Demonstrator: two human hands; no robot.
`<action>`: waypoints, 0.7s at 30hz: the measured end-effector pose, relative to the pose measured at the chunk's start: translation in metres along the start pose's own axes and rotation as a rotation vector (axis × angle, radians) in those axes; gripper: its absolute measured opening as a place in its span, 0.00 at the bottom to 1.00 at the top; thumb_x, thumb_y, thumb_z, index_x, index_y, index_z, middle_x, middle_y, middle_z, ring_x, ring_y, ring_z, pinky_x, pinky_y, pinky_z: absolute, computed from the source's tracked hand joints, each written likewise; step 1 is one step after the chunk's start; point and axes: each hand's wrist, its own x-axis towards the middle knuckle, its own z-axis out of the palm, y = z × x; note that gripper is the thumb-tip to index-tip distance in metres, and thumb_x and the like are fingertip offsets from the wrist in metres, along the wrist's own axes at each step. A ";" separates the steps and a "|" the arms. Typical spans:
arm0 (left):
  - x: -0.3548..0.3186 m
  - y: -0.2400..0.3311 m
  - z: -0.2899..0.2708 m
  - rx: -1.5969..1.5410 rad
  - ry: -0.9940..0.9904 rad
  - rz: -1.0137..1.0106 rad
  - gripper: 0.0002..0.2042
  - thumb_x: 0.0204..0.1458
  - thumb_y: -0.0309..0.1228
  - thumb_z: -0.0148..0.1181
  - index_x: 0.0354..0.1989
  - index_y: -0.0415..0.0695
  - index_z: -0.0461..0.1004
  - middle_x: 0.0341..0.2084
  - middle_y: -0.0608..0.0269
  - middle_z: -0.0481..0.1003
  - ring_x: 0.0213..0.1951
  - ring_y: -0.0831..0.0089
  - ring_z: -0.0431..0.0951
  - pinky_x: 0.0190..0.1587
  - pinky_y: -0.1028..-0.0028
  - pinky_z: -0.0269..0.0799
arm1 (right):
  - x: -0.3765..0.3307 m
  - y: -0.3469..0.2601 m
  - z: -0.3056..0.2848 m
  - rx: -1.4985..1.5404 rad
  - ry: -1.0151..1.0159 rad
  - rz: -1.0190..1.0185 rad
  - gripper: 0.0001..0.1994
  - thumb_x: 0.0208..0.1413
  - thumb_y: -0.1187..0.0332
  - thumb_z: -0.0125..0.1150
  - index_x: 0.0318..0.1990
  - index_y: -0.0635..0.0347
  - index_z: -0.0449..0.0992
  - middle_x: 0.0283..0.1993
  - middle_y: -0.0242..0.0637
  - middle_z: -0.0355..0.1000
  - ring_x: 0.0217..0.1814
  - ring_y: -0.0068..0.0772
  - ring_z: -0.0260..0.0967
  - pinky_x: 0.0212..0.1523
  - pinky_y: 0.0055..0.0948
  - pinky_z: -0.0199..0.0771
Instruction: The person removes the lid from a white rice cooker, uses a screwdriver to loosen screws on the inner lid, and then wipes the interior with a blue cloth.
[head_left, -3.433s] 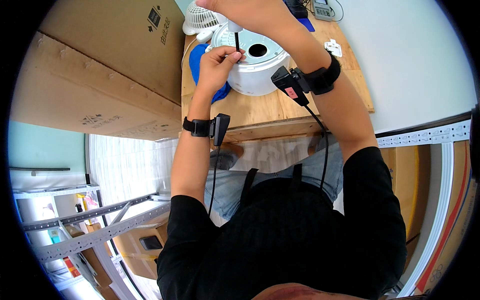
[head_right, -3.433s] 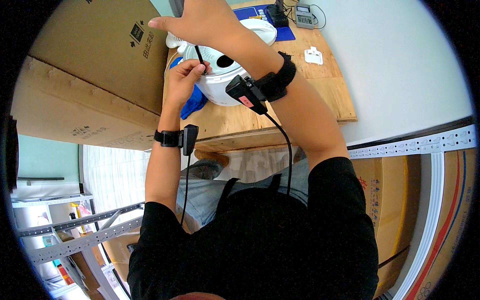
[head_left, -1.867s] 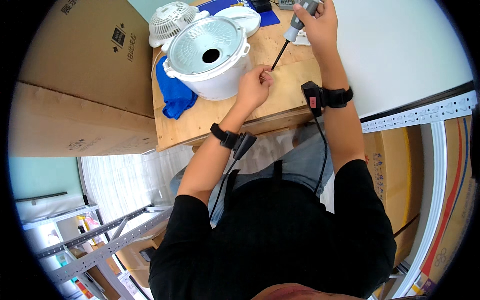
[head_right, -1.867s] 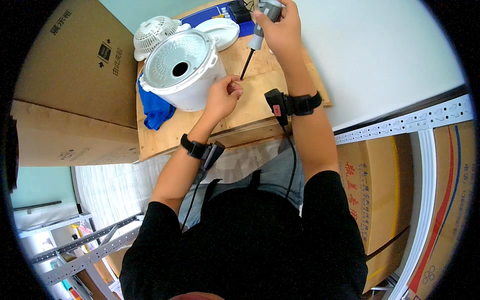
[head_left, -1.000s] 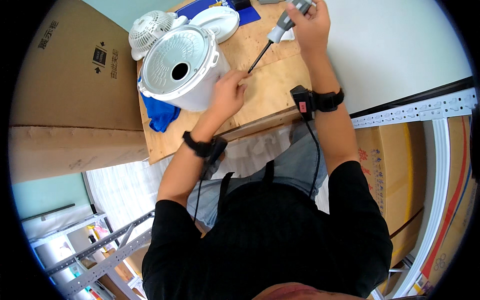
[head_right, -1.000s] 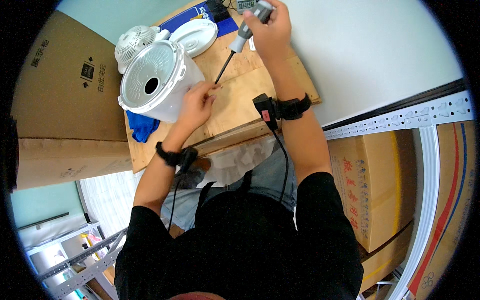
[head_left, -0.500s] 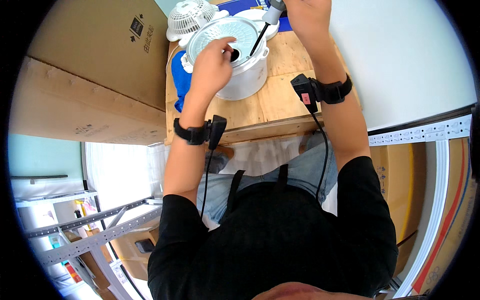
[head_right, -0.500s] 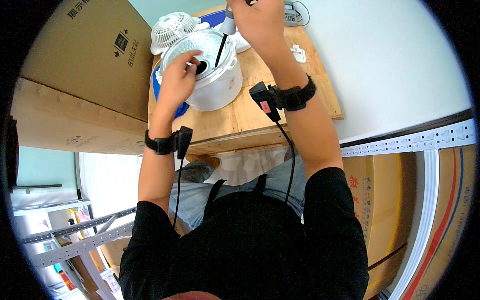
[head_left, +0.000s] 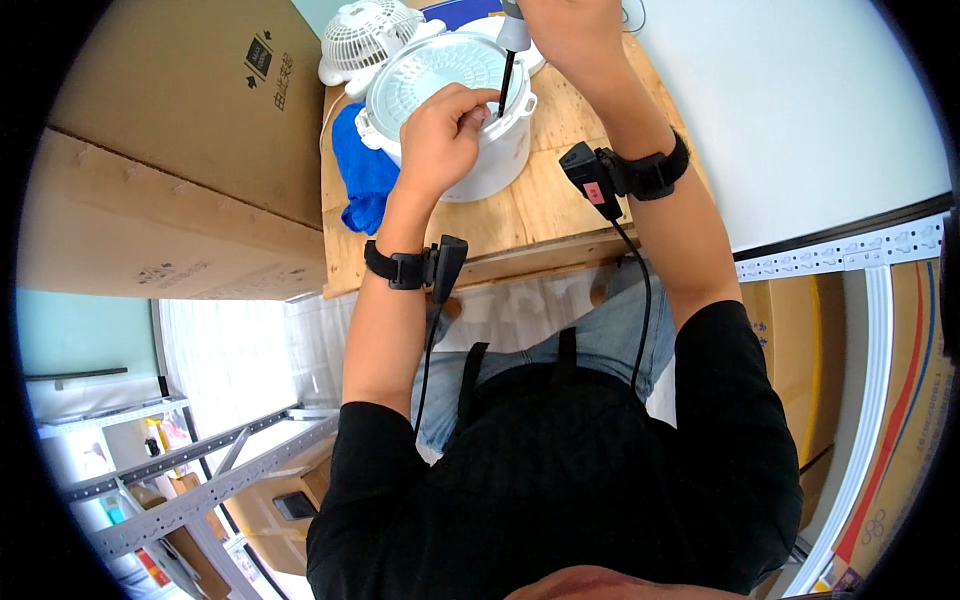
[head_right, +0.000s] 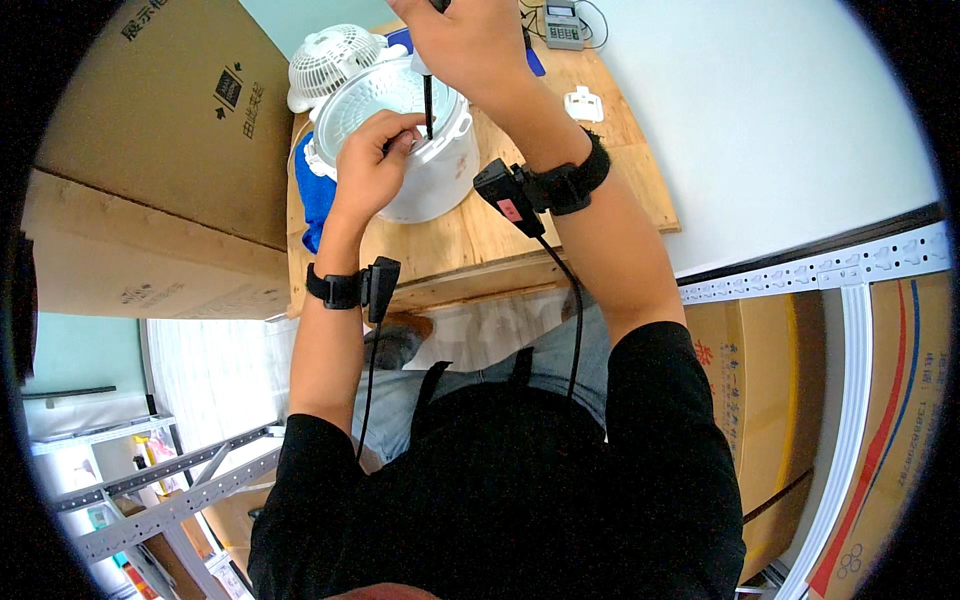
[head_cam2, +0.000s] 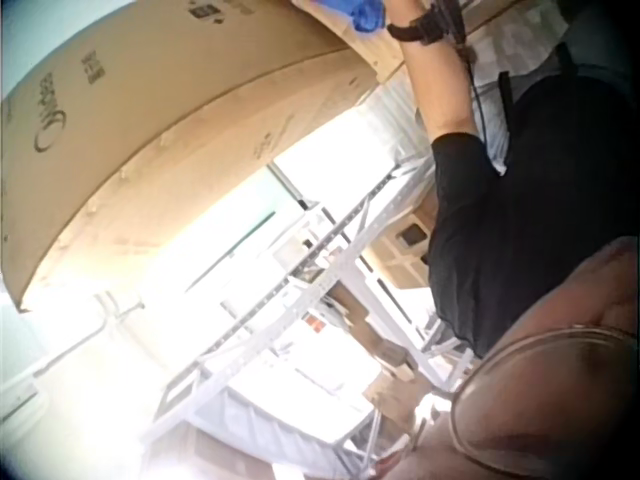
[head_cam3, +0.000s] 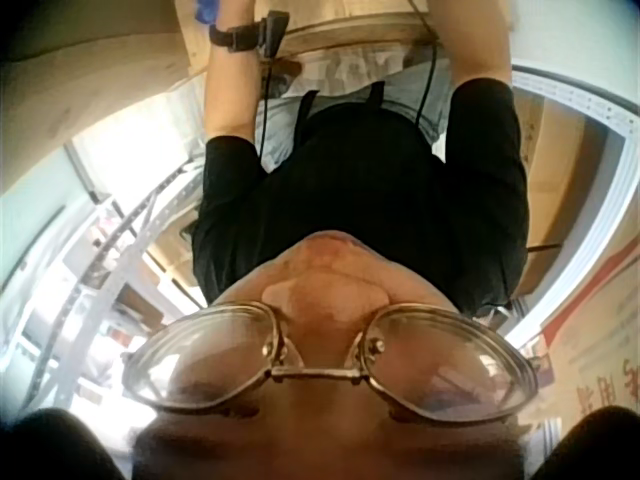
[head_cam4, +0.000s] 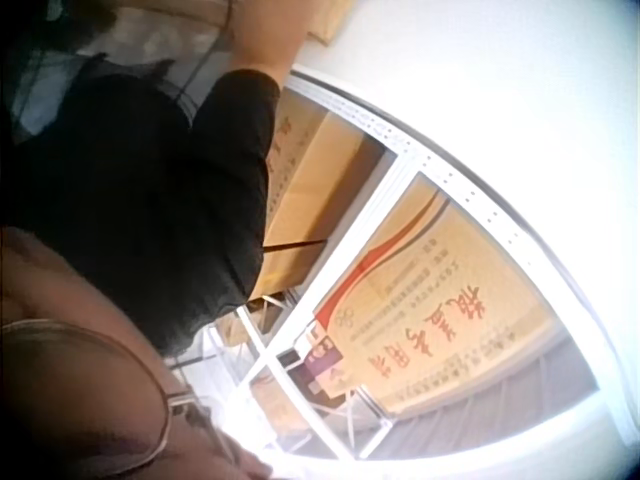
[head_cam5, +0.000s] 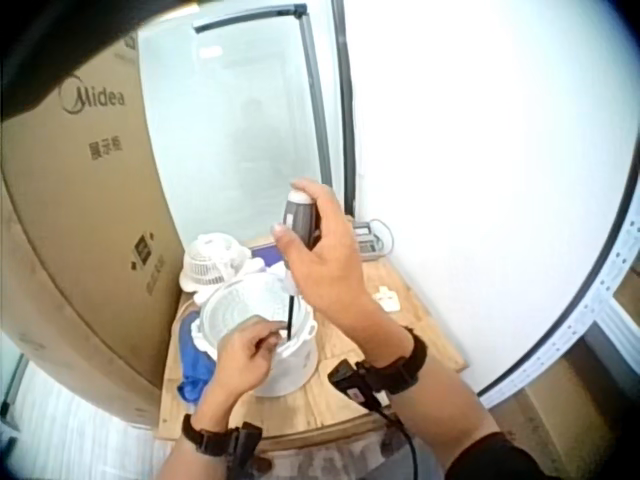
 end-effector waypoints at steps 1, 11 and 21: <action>0.000 0.000 0.000 -0.004 0.001 0.000 0.14 0.51 0.15 0.55 0.45 0.40 0.80 0.32 0.58 0.77 0.36 0.67 0.78 0.42 0.72 0.71 | 0.002 0.004 0.002 -0.005 0.023 -0.050 0.23 0.55 0.74 0.63 0.58 0.61 0.67 0.37 0.38 0.68 0.34 0.27 0.65 0.35 0.28 0.70; -0.002 -0.003 0.002 -0.039 0.022 -0.012 0.15 0.52 0.15 0.53 0.46 0.40 0.79 0.30 0.60 0.76 0.35 0.68 0.76 0.41 0.74 0.70 | 0.001 -0.008 0.001 0.041 -0.026 0.003 0.22 0.56 0.74 0.62 0.59 0.61 0.66 0.39 0.37 0.68 0.35 0.26 0.64 0.36 0.26 0.69; -0.005 -0.006 0.004 -0.048 0.052 0.024 0.15 0.52 0.15 0.53 0.46 0.42 0.80 0.30 0.60 0.76 0.34 0.68 0.77 0.41 0.73 0.71 | -0.001 0.006 0.008 -0.024 0.040 -0.147 0.24 0.56 0.73 0.62 0.60 0.61 0.65 0.40 0.39 0.68 0.39 0.27 0.65 0.41 0.27 0.70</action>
